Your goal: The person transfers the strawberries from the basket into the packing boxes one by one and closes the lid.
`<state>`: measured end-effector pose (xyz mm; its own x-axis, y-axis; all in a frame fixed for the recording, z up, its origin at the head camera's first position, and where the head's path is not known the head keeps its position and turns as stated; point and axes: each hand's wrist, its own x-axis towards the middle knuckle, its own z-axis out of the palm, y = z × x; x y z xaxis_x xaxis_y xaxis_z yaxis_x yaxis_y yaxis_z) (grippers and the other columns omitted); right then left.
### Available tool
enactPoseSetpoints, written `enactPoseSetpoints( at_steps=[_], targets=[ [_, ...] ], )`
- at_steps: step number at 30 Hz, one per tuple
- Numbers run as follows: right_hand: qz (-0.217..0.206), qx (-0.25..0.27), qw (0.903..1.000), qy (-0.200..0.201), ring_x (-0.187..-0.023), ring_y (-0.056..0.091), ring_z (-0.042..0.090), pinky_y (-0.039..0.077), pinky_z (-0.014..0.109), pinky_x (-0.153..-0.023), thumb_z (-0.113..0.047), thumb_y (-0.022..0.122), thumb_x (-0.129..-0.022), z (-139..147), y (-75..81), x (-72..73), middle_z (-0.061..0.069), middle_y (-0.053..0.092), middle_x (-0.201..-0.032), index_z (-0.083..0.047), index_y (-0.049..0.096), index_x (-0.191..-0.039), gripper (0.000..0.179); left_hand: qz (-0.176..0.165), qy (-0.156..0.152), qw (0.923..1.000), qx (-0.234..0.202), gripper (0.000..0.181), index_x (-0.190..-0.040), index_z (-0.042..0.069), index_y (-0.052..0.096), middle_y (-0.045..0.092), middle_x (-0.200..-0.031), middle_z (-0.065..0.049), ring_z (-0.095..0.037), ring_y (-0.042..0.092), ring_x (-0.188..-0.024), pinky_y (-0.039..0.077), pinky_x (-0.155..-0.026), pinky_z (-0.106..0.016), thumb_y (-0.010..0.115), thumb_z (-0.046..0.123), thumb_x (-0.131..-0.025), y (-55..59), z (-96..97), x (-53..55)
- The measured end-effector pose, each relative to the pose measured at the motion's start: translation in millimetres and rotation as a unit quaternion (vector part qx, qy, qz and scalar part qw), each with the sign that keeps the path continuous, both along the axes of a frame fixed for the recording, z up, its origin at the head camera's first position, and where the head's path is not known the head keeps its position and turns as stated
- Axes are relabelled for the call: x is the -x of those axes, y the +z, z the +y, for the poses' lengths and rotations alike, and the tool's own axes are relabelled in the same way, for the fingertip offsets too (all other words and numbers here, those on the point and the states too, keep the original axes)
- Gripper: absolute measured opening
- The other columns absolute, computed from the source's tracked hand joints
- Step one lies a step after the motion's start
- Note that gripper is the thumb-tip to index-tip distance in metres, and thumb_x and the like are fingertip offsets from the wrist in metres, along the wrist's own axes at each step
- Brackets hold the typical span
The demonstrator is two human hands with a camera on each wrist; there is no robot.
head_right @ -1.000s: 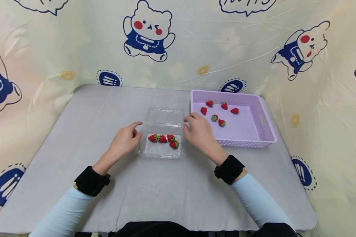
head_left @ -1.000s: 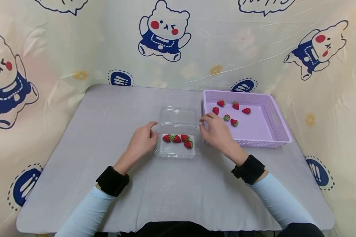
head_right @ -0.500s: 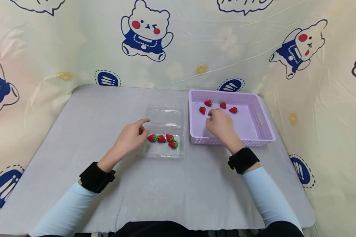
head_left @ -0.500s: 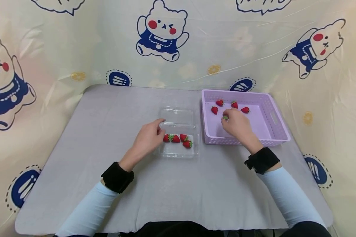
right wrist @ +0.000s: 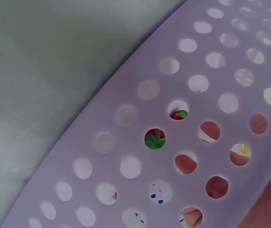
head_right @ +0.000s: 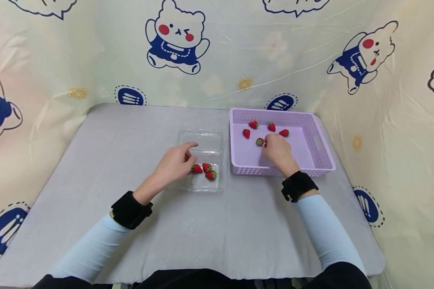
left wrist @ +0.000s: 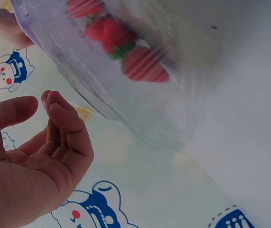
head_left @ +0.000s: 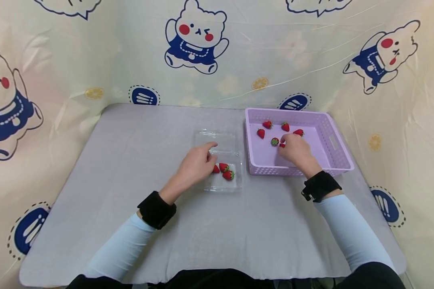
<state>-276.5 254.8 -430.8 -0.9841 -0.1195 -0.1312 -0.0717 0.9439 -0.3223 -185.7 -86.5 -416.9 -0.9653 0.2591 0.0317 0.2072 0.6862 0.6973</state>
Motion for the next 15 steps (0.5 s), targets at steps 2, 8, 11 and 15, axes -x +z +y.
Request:
enactPoseSetpoints(
  at_steps=[2,8,11,15],
  targets=[
    [-0.009,-0.008,0.9999,-0.002,-0.097,0.061,0.04,0.053,0.057,-0.087,-0.011,0.067,-0.093,1.5,-1.6,2.7,0.026,0.068,-0.111,0.008,0.066,-0.125,0.038,0.001,-0.009,0.9999,-0.004,0.047,-0.15,0.003,0.055,0.046,-0.062,0.0,-0.015,0.042,-0.054,0.035,-0.054,-0.031,0.058,0.011,-0.103,0.9,6.4,0.8],
    [-0.026,-0.025,0.9993,-0.008,-0.101,0.06,0.042,0.051,0.06,-0.093,-0.012,0.068,-0.094,5.5,-5.1,7.1,0.027,0.067,-0.115,0.008,0.065,-0.127,0.039,0.004,-0.025,0.9997,0.004,0.046,-0.149,0.006,0.056,0.042,-0.06,0.002,-0.013,0.037,-0.051,0.031,-0.051,-0.028,0.059,0.012,-0.103,0.8,22.9,2.8],
    [-0.034,-0.024,0.9991,-0.01,-0.101,0.06,0.042,0.051,0.06,-0.093,-0.011,0.068,-0.094,6.6,-5.3,7.2,0.027,0.067,-0.115,0.009,0.065,-0.128,0.039,0.002,-0.028,0.9996,0.009,0.047,-0.149,0.006,0.057,0.042,-0.059,0.003,-0.011,0.035,-0.051,0.029,-0.049,-0.028,0.058,0.011,-0.102,-0.1,28.5,3.1],
    [-0.034,-0.021,0.9991,-0.011,-0.102,0.061,0.042,0.052,0.058,-0.091,-0.009,0.068,-0.094,6.9,-4.4,7.5,0.028,0.067,-0.115,0.01,0.065,-0.129,0.04,0.0,-0.033,0.9994,0.005,0.047,-0.149,0.006,0.057,0.041,-0.058,0.004,-0.01,0.033,-0.05,0.027,-0.048,-0.028,0.057,0.01,-0.103,-1.3,34.0,3.5]
  ],
)
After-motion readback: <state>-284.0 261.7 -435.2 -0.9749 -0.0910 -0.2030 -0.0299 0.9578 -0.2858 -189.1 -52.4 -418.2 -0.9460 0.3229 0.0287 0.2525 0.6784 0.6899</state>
